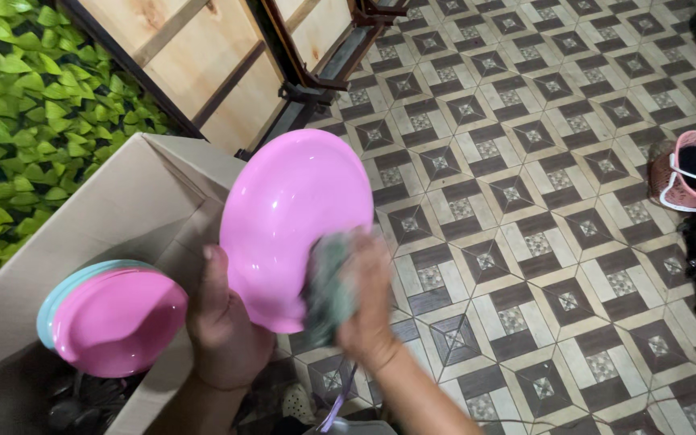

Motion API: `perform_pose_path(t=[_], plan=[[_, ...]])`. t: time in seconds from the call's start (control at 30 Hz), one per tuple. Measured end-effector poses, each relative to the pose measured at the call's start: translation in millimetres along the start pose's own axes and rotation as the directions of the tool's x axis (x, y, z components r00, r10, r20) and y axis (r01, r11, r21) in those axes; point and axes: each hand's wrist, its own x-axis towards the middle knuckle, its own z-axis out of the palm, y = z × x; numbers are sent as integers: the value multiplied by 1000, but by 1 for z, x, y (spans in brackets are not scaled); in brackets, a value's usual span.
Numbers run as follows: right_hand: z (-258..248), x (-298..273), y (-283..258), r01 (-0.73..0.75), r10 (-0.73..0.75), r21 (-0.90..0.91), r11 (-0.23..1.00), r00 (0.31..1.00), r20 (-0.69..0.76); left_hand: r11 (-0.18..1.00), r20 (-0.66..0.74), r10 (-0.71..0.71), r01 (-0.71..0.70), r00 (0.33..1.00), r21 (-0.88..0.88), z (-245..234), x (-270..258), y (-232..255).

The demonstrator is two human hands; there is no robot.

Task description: The person wipes the inside and outside of a white bowl and several pink bowls with a green and white checkered cloth. The person places the cleaned bowls into a cardboard box.

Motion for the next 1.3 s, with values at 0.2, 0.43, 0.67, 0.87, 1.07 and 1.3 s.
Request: perform_pose_path(t=[0.2,0.43,0.67,0.87,1.07,1.3], plan=[[-20,61,-46,488,-422,-291,823,868,261,928,480,-146,288,865,-236,-25,0,23],[-78,166,-20,391,-287,-108,914,812,508,725,241,-35,-141,970,674,-71,9,22],[-93,131,31,-500,174,528,686,818,548,966,502,-198,82,842,244,-55,10,32],[-90,152,-25,369,-289,-25,929,766,575,829,470,-368,53,802,557,5,21,59],[-98,145,23,77,-155,311,947,959,235,789,414,60,-298,908,538,7,9,40],[-68,74,67,-360,403,609,707,912,71,936,325,-339,282,883,210,9,14,45]])
